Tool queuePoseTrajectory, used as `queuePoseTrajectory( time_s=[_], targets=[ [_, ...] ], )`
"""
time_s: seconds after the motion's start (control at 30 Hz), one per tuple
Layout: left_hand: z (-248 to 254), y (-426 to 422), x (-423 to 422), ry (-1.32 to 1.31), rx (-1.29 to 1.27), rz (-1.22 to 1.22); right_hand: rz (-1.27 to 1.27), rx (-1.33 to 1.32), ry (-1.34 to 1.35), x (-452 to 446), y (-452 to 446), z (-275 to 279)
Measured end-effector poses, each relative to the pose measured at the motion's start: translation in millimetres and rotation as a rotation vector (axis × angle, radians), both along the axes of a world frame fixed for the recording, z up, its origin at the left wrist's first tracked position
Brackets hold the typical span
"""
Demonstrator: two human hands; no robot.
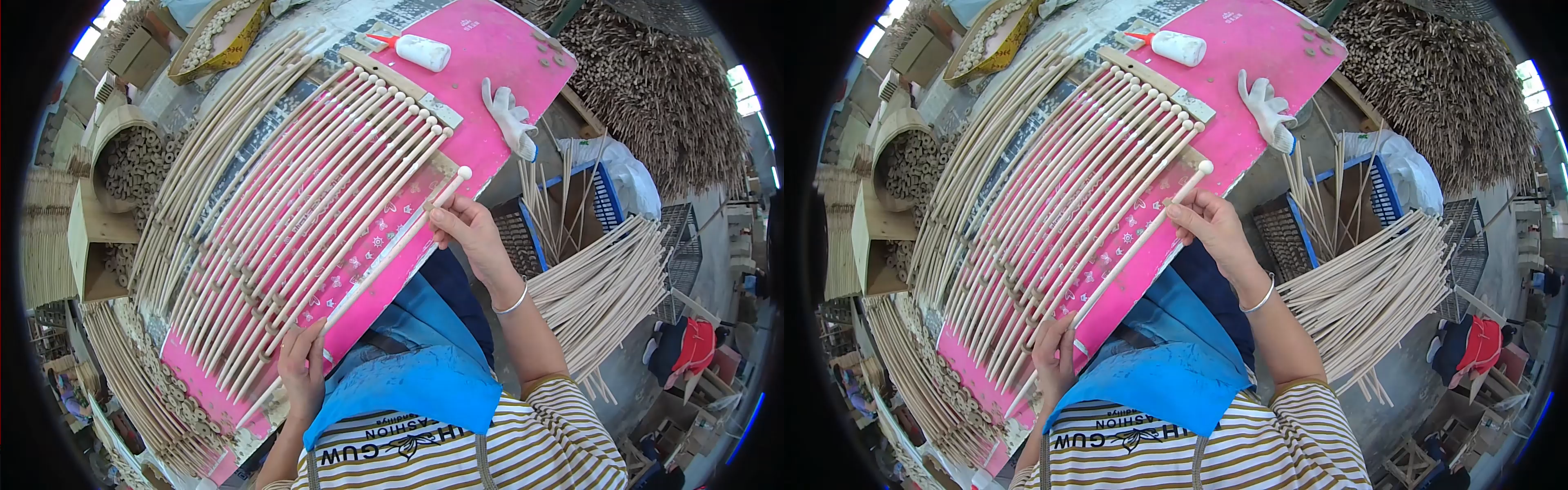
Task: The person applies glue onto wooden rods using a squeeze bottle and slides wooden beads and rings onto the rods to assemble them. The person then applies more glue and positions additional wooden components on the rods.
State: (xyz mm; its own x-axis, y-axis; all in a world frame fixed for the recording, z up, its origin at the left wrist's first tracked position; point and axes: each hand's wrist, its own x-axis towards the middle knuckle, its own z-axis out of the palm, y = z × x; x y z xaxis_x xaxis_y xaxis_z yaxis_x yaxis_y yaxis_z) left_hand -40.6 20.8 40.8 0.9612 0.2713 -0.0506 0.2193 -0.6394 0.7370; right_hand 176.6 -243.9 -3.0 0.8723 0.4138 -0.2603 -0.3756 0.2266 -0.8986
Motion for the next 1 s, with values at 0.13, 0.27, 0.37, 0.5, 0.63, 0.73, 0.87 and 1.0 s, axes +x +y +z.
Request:
queuePoseTrajectory(
  time_s=[0.13, 0.27, 0.37, 0.5, 0.63, 0.73, 0.87, 1.0],
  targets=[
    [-13.0, -7.4, 7.3, -0.107, 0.091, 0.004, -0.047, -0.203, -0.016, 7.2, 2.6, -4.2],
    [-20.8, -18.1, 24.4, -0.161, 0.195, 0.019, -0.126, -0.363, -0.078, 22.3, 3.9, -10.6],
    [-28.3, -19.5, 42.0, -0.203, 0.321, -0.019, -0.176, -0.413, -0.148, 40.4, 4.0, -15.5],
    [-37.1, -25.2, 57.4, -0.211, 0.363, -0.033, -0.198, -0.593, -0.236, 52.3, 1.0, -9.3],
    [-42.1, -24.1, 64.1, -0.226, 0.383, -0.029, -0.286, -0.742, -0.420, 47.4, -1.6, -15.8],
    [-43.9, -23.5, 66.6, -0.210, 0.408, -0.036, -0.339, -0.771, -0.509, 44.5, -1.3, -22.6],
    [-43.5, -24.3, 68.7, -0.200, 0.446, -0.072, -0.349, -0.834, -0.531, 39.7, 5.0, -17.6],
    [-30.6, -21.1, 70.7, -0.198, 0.439, -0.052, -0.370, -0.813, -0.555, 36.5, 4.2, -25.3]
  ],
)
